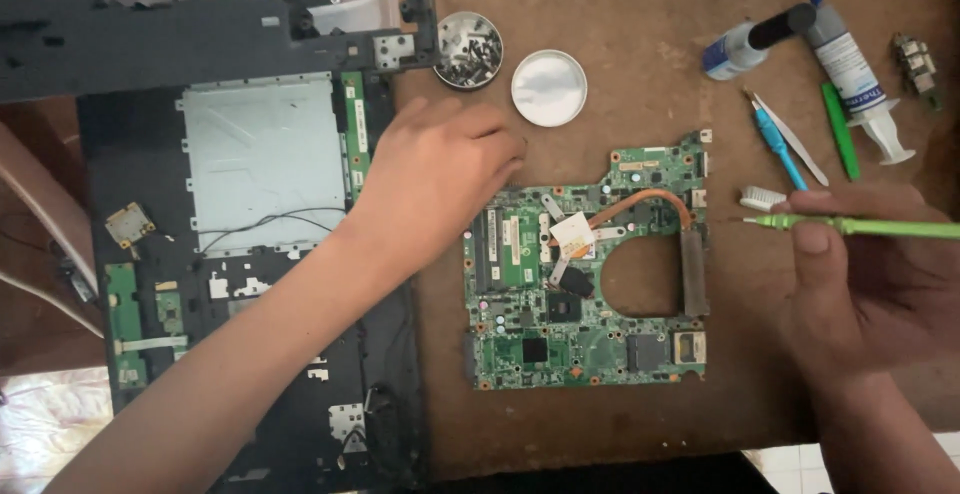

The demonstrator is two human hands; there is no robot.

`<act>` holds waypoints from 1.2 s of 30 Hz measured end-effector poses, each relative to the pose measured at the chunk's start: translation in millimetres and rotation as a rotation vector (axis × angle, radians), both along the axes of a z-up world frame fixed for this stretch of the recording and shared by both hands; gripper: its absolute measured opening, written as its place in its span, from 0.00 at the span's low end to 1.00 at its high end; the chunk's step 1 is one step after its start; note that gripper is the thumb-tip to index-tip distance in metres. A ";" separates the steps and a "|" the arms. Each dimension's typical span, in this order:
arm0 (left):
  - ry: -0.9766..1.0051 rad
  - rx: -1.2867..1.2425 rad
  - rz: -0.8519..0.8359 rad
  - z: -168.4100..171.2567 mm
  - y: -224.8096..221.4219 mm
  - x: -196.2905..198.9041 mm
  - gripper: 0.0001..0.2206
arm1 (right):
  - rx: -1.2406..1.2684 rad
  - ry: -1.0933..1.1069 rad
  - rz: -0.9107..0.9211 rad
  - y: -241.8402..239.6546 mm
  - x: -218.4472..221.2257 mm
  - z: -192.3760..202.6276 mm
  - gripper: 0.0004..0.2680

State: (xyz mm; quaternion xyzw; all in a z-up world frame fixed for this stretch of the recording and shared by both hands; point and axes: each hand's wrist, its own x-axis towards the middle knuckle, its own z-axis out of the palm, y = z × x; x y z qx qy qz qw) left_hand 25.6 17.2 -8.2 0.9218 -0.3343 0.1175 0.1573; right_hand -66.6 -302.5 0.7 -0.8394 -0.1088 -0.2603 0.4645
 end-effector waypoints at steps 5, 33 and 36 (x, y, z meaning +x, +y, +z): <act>-0.319 0.124 -0.060 -2.1 3.0 2.7 0.12 | 0.042 0.057 0.014 7.5 4.8 4.8 0.07; 0.150 -0.082 -0.214 7.2 18.9 20.0 0.04 | 0.028 0.120 -0.006 19.8 9.3 7.6 0.08; -0.054 0.038 -0.249 -3.6 18.9 21.9 0.01 | -0.019 0.089 0.006 20.1 9.2 8.3 0.09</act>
